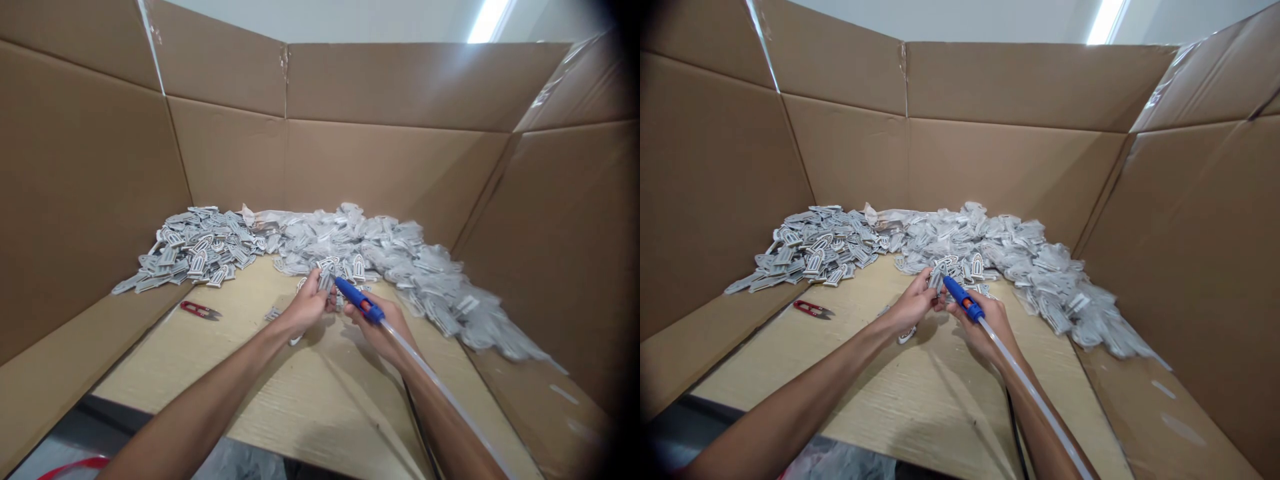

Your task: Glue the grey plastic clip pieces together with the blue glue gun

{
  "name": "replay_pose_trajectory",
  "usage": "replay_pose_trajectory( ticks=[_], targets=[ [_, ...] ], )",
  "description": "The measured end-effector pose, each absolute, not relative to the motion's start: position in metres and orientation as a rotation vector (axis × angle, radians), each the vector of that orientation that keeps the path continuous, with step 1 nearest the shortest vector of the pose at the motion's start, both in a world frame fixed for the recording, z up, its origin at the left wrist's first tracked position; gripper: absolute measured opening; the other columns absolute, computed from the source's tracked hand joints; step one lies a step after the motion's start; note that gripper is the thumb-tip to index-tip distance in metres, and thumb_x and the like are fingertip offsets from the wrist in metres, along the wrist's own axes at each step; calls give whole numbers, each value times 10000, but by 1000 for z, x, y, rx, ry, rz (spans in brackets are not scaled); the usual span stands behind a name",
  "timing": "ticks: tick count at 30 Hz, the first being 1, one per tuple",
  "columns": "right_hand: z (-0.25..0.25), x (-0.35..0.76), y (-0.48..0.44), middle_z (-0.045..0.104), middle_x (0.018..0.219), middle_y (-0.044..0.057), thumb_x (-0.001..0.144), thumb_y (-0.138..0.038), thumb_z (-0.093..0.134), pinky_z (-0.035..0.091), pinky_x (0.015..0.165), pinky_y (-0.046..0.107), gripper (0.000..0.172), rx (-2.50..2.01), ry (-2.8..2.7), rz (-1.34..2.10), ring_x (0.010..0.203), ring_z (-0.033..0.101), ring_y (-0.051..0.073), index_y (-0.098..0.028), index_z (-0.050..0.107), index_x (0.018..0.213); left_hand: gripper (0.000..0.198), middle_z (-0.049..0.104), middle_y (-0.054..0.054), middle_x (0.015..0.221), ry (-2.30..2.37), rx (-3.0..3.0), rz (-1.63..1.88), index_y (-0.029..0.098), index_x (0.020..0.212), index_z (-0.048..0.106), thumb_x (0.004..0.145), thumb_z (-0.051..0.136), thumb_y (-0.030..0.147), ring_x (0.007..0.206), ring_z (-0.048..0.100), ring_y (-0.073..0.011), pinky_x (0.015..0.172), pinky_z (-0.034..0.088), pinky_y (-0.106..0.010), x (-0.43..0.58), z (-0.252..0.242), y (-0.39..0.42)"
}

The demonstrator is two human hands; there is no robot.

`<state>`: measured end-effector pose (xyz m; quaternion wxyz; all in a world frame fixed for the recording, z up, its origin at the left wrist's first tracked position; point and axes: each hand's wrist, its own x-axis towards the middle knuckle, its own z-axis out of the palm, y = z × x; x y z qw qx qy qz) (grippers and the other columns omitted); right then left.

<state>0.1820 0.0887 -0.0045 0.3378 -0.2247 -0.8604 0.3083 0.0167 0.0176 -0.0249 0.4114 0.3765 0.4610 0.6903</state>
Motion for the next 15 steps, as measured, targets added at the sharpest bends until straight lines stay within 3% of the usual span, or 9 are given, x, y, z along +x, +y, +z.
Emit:
replay_pose_trajectory(
  ticks=[15],
  targets=[
    [-13,176,88,593,617,-15,889,-505,649,394,562,244,364,-584,-2199,752,564,486,136,-164,734,794,377,579,-7,876,1366,1121,1673,229,1277,480,910,541,174,726,534,-115,676,447,-232,16,-26,10]
  ],
)
